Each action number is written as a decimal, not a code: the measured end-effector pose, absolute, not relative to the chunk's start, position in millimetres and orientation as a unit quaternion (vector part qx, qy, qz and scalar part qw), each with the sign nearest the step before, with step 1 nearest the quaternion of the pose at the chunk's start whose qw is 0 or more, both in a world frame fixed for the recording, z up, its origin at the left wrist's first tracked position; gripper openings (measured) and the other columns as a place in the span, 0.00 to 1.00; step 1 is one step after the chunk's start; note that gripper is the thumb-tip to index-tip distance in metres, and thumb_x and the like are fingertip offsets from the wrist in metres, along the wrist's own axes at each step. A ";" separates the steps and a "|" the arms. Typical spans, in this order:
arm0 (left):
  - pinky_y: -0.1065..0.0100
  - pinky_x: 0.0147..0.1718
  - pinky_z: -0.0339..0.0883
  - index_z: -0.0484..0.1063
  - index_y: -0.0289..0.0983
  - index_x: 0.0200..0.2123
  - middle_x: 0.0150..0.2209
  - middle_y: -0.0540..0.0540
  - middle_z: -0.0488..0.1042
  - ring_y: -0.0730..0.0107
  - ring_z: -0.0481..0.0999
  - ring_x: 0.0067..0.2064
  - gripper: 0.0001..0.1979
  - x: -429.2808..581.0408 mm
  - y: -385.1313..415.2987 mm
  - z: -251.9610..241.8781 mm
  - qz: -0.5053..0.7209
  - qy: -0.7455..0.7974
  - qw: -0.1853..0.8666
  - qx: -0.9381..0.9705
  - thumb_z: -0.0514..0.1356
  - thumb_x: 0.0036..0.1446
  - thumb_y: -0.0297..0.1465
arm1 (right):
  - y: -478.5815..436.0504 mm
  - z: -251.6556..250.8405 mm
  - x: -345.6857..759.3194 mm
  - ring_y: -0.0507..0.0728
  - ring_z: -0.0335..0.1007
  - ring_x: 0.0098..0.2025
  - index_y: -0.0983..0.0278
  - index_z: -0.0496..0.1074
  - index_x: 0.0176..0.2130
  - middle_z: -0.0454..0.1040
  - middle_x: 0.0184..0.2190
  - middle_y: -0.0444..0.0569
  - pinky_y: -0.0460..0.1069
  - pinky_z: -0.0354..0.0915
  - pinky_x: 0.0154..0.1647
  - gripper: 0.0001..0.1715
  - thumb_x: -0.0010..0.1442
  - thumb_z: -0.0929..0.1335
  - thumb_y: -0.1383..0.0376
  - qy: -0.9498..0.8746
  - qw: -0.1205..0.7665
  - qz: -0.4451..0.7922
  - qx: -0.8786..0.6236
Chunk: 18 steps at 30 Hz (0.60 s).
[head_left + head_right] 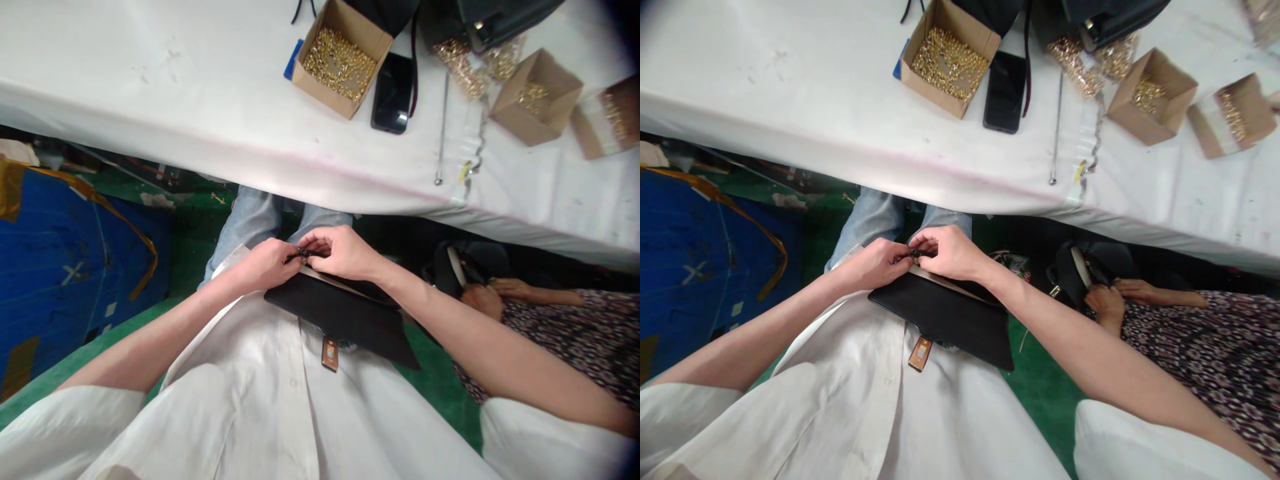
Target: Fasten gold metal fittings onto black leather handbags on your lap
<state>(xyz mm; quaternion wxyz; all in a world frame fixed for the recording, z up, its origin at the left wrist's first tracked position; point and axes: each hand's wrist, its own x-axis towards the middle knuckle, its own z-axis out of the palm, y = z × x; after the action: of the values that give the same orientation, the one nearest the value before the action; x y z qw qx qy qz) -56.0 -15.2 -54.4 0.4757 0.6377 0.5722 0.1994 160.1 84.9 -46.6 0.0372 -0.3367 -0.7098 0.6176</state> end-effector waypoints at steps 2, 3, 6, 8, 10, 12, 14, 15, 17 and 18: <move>0.61 0.31 0.47 0.67 0.38 0.27 0.24 0.53 0.63 0.72 0.59 0.27 0.14 -56.6 -16.1 -54.5 0.201 0.576 0.476 0.633 0.60 0.68 0.29 | 86.2 -44.9 160.1 0.59 0.87 0.46 0.63 0.84 0.51 0.87 0.44 0.46 0.49 0.81 0.51 0.20 0.58 0.74 0.71 -0.711 0.029 0.619 -0.332; 0.61 0.31 0.47 0.67 0.38 0.27 0.24 0.53 0.63 0.72 0.59 0.27 0.14 -56.9 -16.5 -54.7 0.202 0.577 0.477 0.631 0.60 0.68 0.29 | 86.7 -44.6 159.8 0.59 0.87 0.45 0.63 0.84 0.50 0.87 0.44 0.46 0.49 0.81 0.51 0.20 0.58 0.75 0.71 -0.712 0.025 0.618 -0.331; 0.61 0.30 0.47 0.67 0.38 0.27 0.24 0.53 0.64 0.72 0.60 0.27 0.14 -57.0 -17.2 -55.5 0.206 0.577 0.480 0.628 0.59 0.68 0.30 | 87.5 -45.3 158.9 0.59 0.87 0.45 0.62 0.85 0.50 0.87 0.43 0.45 0.49 0.81 0.50 0.20 0.58 0.74 0.72 -0.713 0.019 0.617 -0.332; 0.61 0.31 0.47 0.67 0.38 0.28 0.24 0.53 0.65 0.71 0.60 0.28 0.13 -56.6 -17.4 -55.7 0.210 0.573 0.477 0.632 0.59 0.68 0.29 | 87.4 -46.2 158.8 0.59 0.87 0.45 0.62 0.85 0.50 0.87 0.43 0.45 0.49 0.81 0.50 0.20 0.58 0.74 0.72 -0.713 0.020 0.618 -0.331; 0.61 0.31 0.48 0.68 0.38 0.29 0.25 0.53 0.66 0.71 0.61 0.28 0.12 -56.1 -17.9 -56.1 0.215 0.570 0.471 0.638 0.59 0.67 0.29 | 86.9 -46.8 159.1 0.59 0.87 0.45 0.63 0.85 0.50 0.87 0.43 0.45 0.49 0.81 0.50 0.20 0.58 0.74 0.71 -0.710 0.025 0.619 -0.334; 0.61 0.31 0.49 0.69 0.38 0.29 0.25 0.52 0.67 0.71 0.62 0.28 0.12 -55.9 -18.4 -57.0 0.216 0.569 0.466 0.642 0.59 0.68 0.29 | 86.1 -47.3 159.2 0.59 0.87 0.44 0.63 0.85 0.50 0.87 0.43 0.46 0.49 0.81 0.49 0.20 0.57 0.74 0.71 -0.707 0.032 0.620 -0.339; 0.61 0.31 0.50 0.70 0.37 0.29 0.25 0.52 0.68 0.71 0.63 0.28 0.12 -55.9 -18.7 -58.4 0.217 0.569 0.463 0.644 0.59 0.68 0.30 | 84.9 -48.6 159.1 0.59 0.87 0.44 0.64 0.85 0.50 0.88 0.43 0.47 0.49 0.81 0.49 0.20 0.57 0.74 0.70 -0.703 0.041 0.621 -0.345; 0.61 0.31 0.50 0.70 0.37 0.29 0.25 0.51 0.69 0.71 0.63 0.28 0.12 -56.1 -18.7 -59.1 0.217 0.569 0.462 0.645 0.60 0.68 0.30 | 84.2 -49.8 159.0 0.59 0.87 0.44 0.64 0.85 0.50 0.88 0.43 0.47 0.50 0.81 0.49 0.20 0.57 0.75 0.70 -0.700 0.045 0.622 -0.347; 0.62 0.31 0.49 0.71 0.37 0.29 0.25 0.51 0.69 0.71 0.63 0.28 0.13 -56.7 -18.2 -59.6 0.214 0.568 0.465 0.644 0.60 0.69 0.30 | 82.5 -53.1 158.7 0.60 0.87 0.44 0.64 0.85 0.49 0.88 0.43 0.47 0.50 0.81 0.50 0.20 0.56 0.75 0.70 -0.696 0.054 0.626 -0.349; 0.62 0.31 0.49 0.71 0.36 0.29 0.25 0.51 0.69 0.72 0.63 0.28 0.13 -57.2 -17.9 -59.3 0.212 0.567 0.468 0.644 0.59 0.69 0.30 | 81.6 -54.9 158.6 0.59 0.87 0.44 0.64 0.85 0.49 0.88 0.43 0.47 0.50 0.81 0.50 0.20 0.56 0.75 0.70 -0.693 0.058 0.627 -0.350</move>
<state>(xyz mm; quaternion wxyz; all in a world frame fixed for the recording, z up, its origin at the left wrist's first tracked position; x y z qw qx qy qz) -57.2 -17.9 -59.3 0.4684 0.6440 0.5665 0.2120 158.6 81.6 -54.9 0.0584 -0.3503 -0.6935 0.6269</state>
